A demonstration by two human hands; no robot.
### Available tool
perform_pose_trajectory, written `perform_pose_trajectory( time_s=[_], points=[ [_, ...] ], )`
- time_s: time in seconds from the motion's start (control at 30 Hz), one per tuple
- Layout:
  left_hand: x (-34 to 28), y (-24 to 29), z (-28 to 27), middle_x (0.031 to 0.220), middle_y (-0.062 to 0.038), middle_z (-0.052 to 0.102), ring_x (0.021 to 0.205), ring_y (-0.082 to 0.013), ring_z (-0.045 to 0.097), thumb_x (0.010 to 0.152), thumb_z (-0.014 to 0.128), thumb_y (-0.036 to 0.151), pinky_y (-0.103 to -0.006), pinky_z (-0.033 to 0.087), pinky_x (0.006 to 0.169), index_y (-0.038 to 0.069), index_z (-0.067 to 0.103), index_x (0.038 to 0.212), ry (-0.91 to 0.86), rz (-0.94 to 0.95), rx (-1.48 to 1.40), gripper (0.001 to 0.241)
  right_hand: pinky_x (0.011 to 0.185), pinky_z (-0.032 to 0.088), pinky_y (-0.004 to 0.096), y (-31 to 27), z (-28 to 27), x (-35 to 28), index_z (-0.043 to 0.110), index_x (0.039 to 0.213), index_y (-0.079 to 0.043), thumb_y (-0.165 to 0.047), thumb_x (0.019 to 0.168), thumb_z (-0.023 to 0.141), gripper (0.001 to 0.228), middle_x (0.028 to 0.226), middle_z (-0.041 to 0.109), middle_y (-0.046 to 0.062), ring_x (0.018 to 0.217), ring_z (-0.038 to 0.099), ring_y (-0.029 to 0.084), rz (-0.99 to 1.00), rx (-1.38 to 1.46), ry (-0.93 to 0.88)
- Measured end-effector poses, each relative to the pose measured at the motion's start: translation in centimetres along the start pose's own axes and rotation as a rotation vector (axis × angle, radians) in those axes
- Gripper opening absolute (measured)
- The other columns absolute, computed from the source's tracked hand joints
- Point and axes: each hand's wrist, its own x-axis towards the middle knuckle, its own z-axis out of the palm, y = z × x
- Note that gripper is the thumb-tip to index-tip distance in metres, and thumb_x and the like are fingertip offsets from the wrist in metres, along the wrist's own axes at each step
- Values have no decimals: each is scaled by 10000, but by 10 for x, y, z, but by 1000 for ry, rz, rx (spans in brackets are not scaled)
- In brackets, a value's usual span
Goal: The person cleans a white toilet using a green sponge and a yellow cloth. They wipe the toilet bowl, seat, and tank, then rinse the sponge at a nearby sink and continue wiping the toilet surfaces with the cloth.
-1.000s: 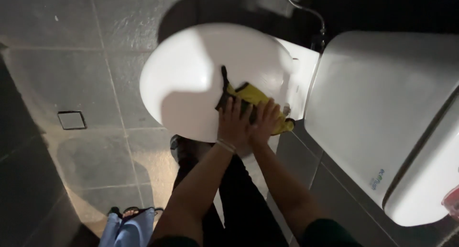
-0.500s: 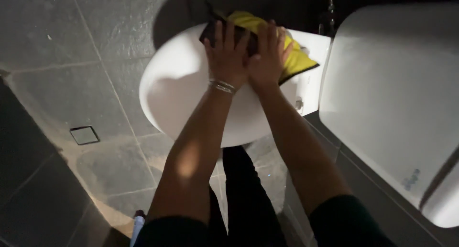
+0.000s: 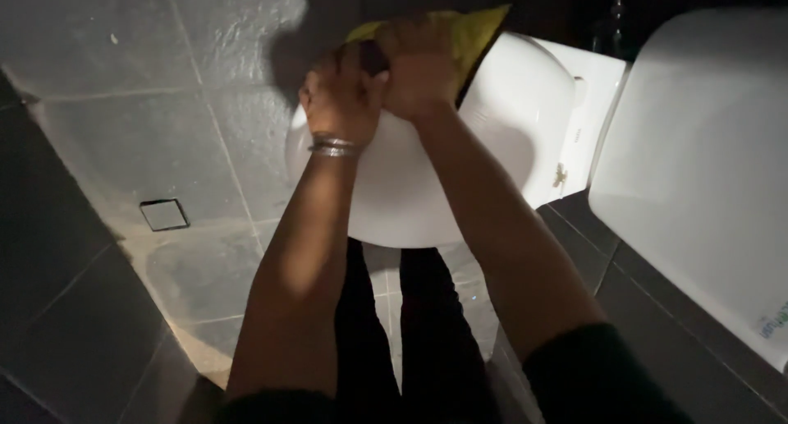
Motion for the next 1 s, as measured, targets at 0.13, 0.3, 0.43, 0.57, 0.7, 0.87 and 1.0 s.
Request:
perform_pose_trajectory(
  time_s=[0.13,0.3,0.43,0.57,0.7,0.87,1.0],
  points=[
    [-39,-40,-7,1272,-201,592,1145,-427,550,907,699,487,-574,437,956,147,532,1469,90,-73,-97,677,1170,187,614,-39,23,-7,595,1353,-162,-543,733,677,733,1436,530,150,1393,387,375,-138,-43,11],
    [-90,-79,3,1305,-197,577,1207,-402,579,1005,657,408,-498,487,1084,44,484,1511,289,-26,-251,647,1186,232,669,-76,47,-34,637,1346,-111,-519,826,714,665,1520,475,175,1432,401,408,-331,65,153],
    [-127,-81,10,1378,-276,524,1221,-430,555,1024,599,353,-491,471,1064,-14,417,1524,327,-116,-316,647,1187,302,653,-93,51,-60,685,1333,-137,-449,869,706,559,1556,467,108,1456,433,387,-430,144,180],
    [-167,-78,14,1456,-305,485,1334,-471,496,1099,505,333,-498,415,1139,-45,328,1572,312,-171,-400,632,1154,313,686,-104,55,-90,682,1331,-150,-420,894,692,514,1573,455,107,1447,427,363,-521,218,224],
    [-210,-67,28,1530,-308,413,1401,-452,459,1096,425,410,-484,370,1186,-69,257,1577,296,-299,-564,699,1115,299,689,-106,63,-129,652,1363,-180,-421,824,661,590,1553,472,113,1422,407,365,-560,207,16],
    [-261,-58,59,1633,-312,321,1489,-469,377,1110,387,446,-475,326,1236,-103,189,1603,253,-241,-567,764,1153,303,648,-90,80,-186,627,1360,-214,-412,897,637,505,1574,484,70,1452,404,341,-574,175,-33],
    [-294,-49,79,1620,-326,308,1482,-482,369,1099,410,431,-481,327,1227,-111,133,1597,205,-153,-568,786,1102,341,619,-70,87,-223,638,1367,-197,-393,912,622,496,1541,505,85,1433,437,341,-539,223,-76]
  ],
)
